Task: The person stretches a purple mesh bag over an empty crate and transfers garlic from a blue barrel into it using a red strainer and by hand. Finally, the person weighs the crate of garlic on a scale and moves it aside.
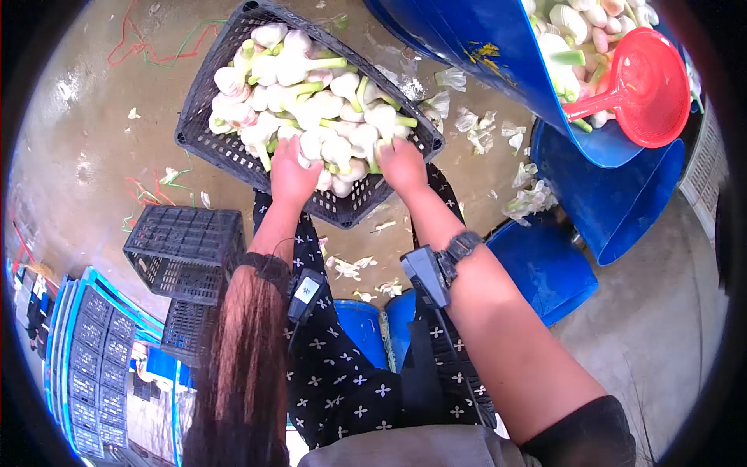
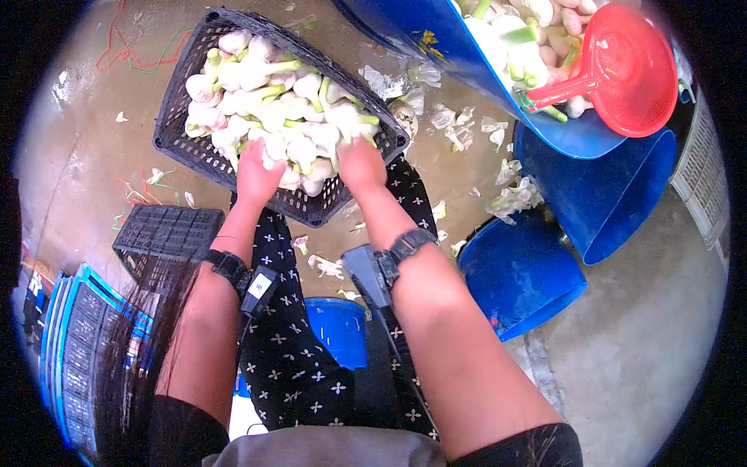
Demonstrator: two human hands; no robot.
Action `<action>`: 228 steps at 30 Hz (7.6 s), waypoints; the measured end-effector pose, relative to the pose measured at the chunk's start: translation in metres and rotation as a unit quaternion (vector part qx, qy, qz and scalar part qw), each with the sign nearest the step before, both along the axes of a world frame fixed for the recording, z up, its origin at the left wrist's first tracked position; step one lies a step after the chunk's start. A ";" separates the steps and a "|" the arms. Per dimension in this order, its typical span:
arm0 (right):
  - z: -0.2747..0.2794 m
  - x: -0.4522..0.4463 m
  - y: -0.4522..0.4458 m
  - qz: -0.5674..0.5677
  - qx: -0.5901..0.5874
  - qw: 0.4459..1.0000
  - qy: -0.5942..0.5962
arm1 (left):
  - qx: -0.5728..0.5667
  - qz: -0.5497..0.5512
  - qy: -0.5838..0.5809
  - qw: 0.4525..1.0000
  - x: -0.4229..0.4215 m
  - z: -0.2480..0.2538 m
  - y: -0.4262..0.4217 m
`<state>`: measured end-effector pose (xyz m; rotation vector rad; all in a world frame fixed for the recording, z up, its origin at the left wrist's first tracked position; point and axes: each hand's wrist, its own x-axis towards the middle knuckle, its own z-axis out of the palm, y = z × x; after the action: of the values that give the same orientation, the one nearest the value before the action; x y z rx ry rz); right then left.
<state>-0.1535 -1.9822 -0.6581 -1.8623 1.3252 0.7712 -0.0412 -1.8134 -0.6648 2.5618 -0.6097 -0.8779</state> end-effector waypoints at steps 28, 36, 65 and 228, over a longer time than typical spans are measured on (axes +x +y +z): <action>0.103 0.089 -0.037 -0.116 0.125 0.954 -0.247 | 0.006 0.101 -0.074 0.992 -0.019 0.002 -0.009; 0.031 -0.008 0.005 -0.166 0.148 0.967 -0.123 | 0.134 0.069 0.028 0.988 -0.067 0.001 -0.034; 0.172 0.055 -0.275 0.145 -0.105 0.979 -0.093 | -0.233 0.139 -0.056 0.961 0.021 0.130 -0.149; -0.043 0.192 0.152 0.180 -0.218 0.868 -0.409 | -0.076 0.055 -0.104 0.990 0.142 0.017 0.119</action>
<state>0.0385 -1.8300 -0.7012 -2.4273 0.6198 -0.2204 0.1009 -1.6947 -0.6477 2.5375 -0.5646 -0.5111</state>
